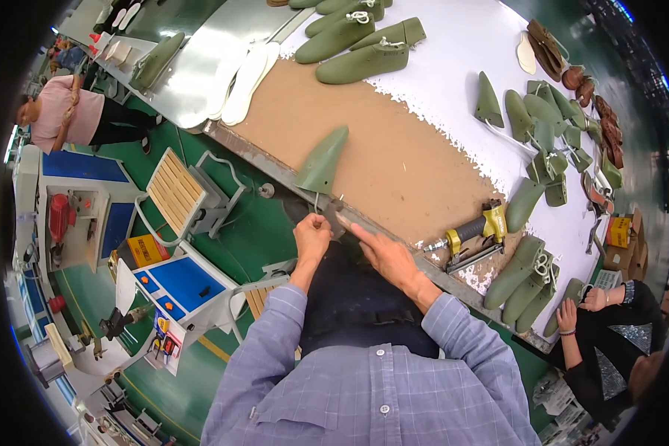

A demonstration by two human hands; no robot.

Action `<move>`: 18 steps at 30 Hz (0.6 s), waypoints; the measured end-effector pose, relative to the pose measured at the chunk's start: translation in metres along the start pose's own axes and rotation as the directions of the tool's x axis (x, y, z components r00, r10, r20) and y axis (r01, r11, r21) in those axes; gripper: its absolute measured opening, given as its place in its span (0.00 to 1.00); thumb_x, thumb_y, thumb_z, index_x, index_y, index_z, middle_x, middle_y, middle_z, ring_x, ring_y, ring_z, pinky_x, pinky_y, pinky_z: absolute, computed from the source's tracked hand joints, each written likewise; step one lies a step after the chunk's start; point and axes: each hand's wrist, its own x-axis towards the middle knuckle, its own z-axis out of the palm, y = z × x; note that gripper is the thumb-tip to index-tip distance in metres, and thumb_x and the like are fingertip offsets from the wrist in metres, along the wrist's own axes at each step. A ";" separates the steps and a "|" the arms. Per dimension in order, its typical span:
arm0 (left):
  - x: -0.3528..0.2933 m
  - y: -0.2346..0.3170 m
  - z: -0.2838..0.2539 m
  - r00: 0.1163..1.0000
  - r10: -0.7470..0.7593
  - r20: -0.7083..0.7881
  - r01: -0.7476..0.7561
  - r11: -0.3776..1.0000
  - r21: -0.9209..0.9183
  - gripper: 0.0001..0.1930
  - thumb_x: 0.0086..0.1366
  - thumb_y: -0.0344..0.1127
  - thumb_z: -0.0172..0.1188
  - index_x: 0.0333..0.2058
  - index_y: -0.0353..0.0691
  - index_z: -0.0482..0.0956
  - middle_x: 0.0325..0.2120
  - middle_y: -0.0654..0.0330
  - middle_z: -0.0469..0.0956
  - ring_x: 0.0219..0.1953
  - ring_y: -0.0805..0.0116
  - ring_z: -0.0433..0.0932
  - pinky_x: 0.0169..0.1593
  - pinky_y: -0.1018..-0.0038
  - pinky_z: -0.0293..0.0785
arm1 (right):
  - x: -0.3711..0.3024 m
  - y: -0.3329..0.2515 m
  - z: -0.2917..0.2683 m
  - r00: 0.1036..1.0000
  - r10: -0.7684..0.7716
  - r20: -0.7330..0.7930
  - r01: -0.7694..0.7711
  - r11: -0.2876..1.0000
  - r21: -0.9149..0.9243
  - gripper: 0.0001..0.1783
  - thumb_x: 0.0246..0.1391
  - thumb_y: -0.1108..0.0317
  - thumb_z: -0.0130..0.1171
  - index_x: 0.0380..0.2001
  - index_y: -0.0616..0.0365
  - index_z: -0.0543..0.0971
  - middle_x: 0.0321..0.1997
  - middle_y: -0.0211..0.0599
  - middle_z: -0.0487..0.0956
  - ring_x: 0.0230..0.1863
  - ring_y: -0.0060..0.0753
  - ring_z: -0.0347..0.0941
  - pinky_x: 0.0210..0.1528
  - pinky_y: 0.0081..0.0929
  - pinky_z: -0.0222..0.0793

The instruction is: Assembling shoe components using lasts, pneumatic tools, and hand tools.

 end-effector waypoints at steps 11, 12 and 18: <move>0.001 0.006 -0.002 1.000 0.024 0.009 -0.025 0.995 0.094 0.08 0.54 0.32 0.64 0.27 0.31 0.81 0.20 0.55 0.81 0.21 0.70 0.81 0.29 0.74 0.75 | -0.008 0.012 0.002 0.996 -0.028 -0.080 0.045 0.977 0.208 0.30 0.57 0.68 0.56 0.62 0.38 0.64 0.38 0.51 0.78 0.37 0.59 0.75 0.36 0.44 0.72; -0.002 0.003 -0.001 0.999 -0.019 0.026 0.018 0.998 0.053 0.09 0.54 0.32 0.64 0.28 0.31 0.81 0.20 0.56 0.81 0.21 0.70 0.80 0.29 0.74 0.75 | -0.004 0.010 0.003 0.998 0.005 -0.068 0.006 0.987 0.160 0.30 0.56 0.69 0.57 0.62 0.39 0.64 0.38 0.52 0.78 0.37 0.59 0.75 0.36 0.45 0.72; 0.006 0.007 -0.007 0.988 -0.124 0.088 0.124 0.992 0.001 0.07 0.56 0.30 0.62 0.31 0.30 0.81 0.22 0.56 0.81 0.21 0.72 0.80 0.27 0.76 0.77 | 0.003 -0.014 -0.023 0.997 0.061 -0.056 -0.051 0.983 0.177 0.27 0.56 0.70 0.57 0.59 0.42 0.68 0.38 0.51 0.78 0.39 0.57 0.75 0.37 0.43 0.72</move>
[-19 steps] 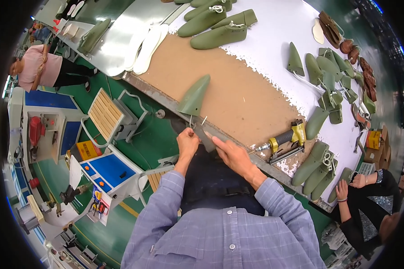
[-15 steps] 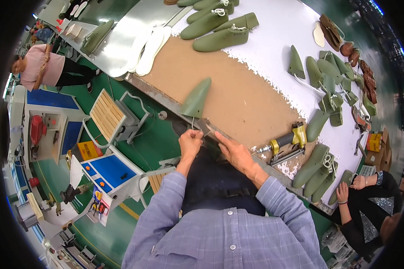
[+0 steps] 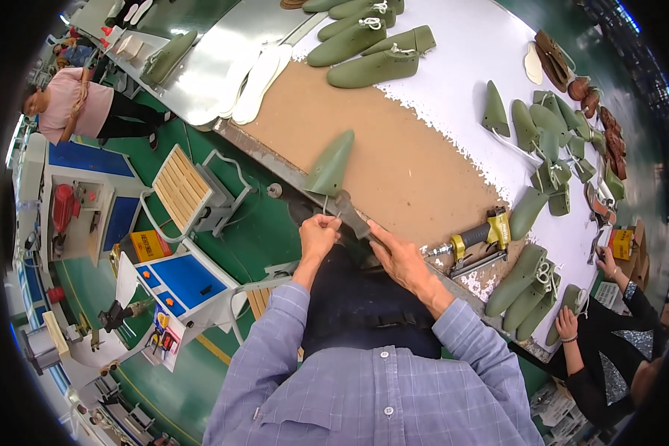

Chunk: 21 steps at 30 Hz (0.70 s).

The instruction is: Assembling shoe components using lasts, pneumatic tools, and hand tools.

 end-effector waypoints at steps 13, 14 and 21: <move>0.006 -0.004 -0.005 0.996 -0.062 0.065 0.068 0.994 -0.089 0.09 0.57 0.32 0.63 0.31 0.30 0.81 0.22 0.57 0.81 0.22 0.73 0.80 0.26 0.77 0.75 | -0.008 0.060 -0.018 0.958 0.055 -0.283 -0.141 0.945 -0.295 0.28 0.53 0.70 0.59 0.58 0.42 0.70 0.33 0.50 0.77 0.33 0.58 0.74 0.35 0.47 0.71; 0.006 -0.006 -0.009 0.996 -0.061 0.069 0.067 0.994 -0.084 0.09 0.57 0.32 0.63 0.31 0.30 0.81 0.22 0.57 0.81 0.22 0.73 0.80 0.26 0.77 0.75 | -0.006 0.065 -0.025 0.933 0.096 -0.348 -0.228 0.903 -0.363 0.27 0.52 0.71 0.58 0.57 0.44 0.71 0.32 0.50 0.76 0.32 0.58 0.73 0.33 0.47 0.69; -0.010 0.029 -0.027 0.940 0.041 0.337 0.043 0.970 -0.238 0.09 0.62 0.31 0.58 0.37 0.31 0.79 0.29 0.58 0.82 0.25 0.77 0.77 0.29 0.79 0.73 | 0.001 0.058 -0.028 0.908 -0.001 -0.419 -0.082 0.980 -0.179 0.12 0.56 0.70 0.56 0.43 0.59 0.77 0.33 0.47 0.75 0.36 0.51 0.72 0.41 0.41 0.68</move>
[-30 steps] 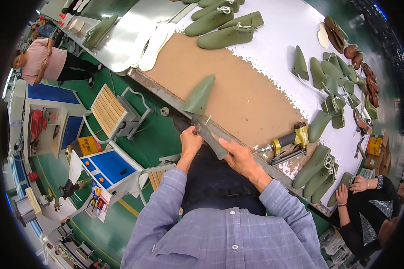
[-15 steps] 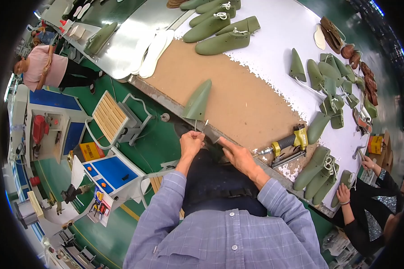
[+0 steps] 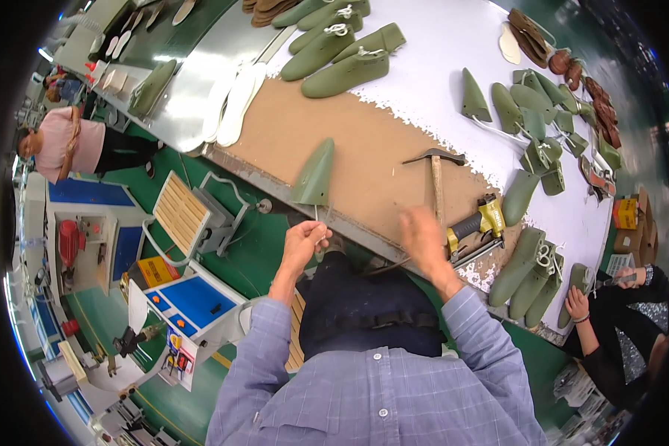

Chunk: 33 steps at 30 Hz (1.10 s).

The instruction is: Assembling shoe components using lasts, pneumatic tools, and hand tools.

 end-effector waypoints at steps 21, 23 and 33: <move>0.039 0.076 0.075 0.713 0.508 0.483 -0.670 0.291 0.683 0.51 0.48 0.44 0.71 0.66 0.45 0.49 0.66 0.50 0.51 0.68 0.44 0.45 0.64 0.41 0.45 | 0.104 -0.116 -0.044 0.878 0.431 -0.207 -0.154 0.665 0.730 0.20 0.67 0.53 0.42 0.38 0.58 0.74 0.37 0.34 0.80 0.39 0.19 0.73 0.41 0.18 0.67; 0.060 0.080 0.097 0.704 0.476 0.527 -0.688 0.271 0.673 0.53 0.47 0.44 0.72 0.67 0.45 0.47 0.65 0.49 0.52 0.68 0.44 0.46 0.64 0.43 0.46 | 0.116 -0.121 -0.049 0.876 0.450 -0.172 -0.130 0.564 0.815 0.19 0.67 0.53 0.42 0.40 0.58 0.73 0.38 0.35 0.80 0.41 0.20 0.73 0.41 0.18 0.65; 0.166 0.120 0.078 0.472 0.765 0.437 -0.792 0.150 0.592 0.43 0.53 0.27 0.62 0.65 0.37 0.49 0.63 0.44 0.55 0.66 0.47 0.53 0.65 0.51 0.50 | 0.151 -0.127 -0.081 0.814 0.523 -0.251 0.098 0.303 0.948 0.17 0.68 0.56 0.40 0.38 0.58 0.71 0.40 0.43 0.79 0.45 0.37 0.76 0.49 0.32 0.72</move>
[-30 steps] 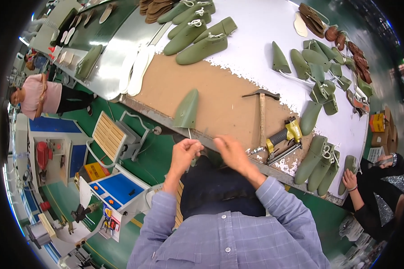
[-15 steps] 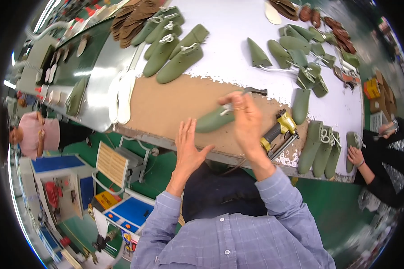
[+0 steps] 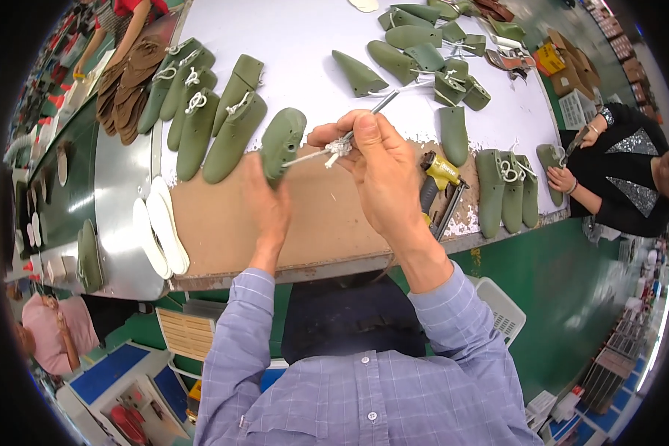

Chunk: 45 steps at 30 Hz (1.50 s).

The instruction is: Assembling shoe components using lasts, pneumatic tools, and hand tools.

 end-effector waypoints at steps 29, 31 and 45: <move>0.012 -0.016 -0.038 0.727 0.490 0.481 -0.384 0.871 -0.307 0.24 0.48 0.39 0.69 0.46 0.48 0.75 0.39 0.60 0.73 0.47 0.58 0.70 0.48 0.61 0.63 | -0.053 0.029 0.027 0.930 0.366 -0.006 -0.364 0.922 -0.130 0.12 0.64 0.60 0.49 0.42 0.57 0.72 0.20 0.18 0.62 0.26 0.14 0.61 0.30 0.19 0.61; -0.001 -0.026 -0.028 0.820 0.428 0.381 -0.343 0.899 -0.273 0.24 0.47 0.37 0.70 0.45 0.47 0.76 0.36 0.61 0.73 0.42 0.59 0.71 0.43 0.63 0.63 | -0.056 0.029 0.006 0.942 0.320 -0.106 -0.334 0.925 -0.179 0.11 0.62 0.64 0.54 0.43 0.59 0.75 0.18 0.18 0.62 0.20 0.13 0.56 0.22 0.17 0.52; -0.032 -0.048 -0.022 0.933 0.239 0.270 -0.167 0.950 -0.265 0.23 0.47 0.38 0.70 0.42 0.40 0.75 0.41 0.56 0.77 0.45 0.54 0.75 0.52 0.60 0.68 | -0.034 0.131 -0.019 0.981 0.078 0.179 0.171 0.097 -0.980 0.06 0.50 0.66 0.62 0.31 0.51 0.83 0.28 0.36 0.75 0.36 0.41 0.72 0.38 0.38 0.66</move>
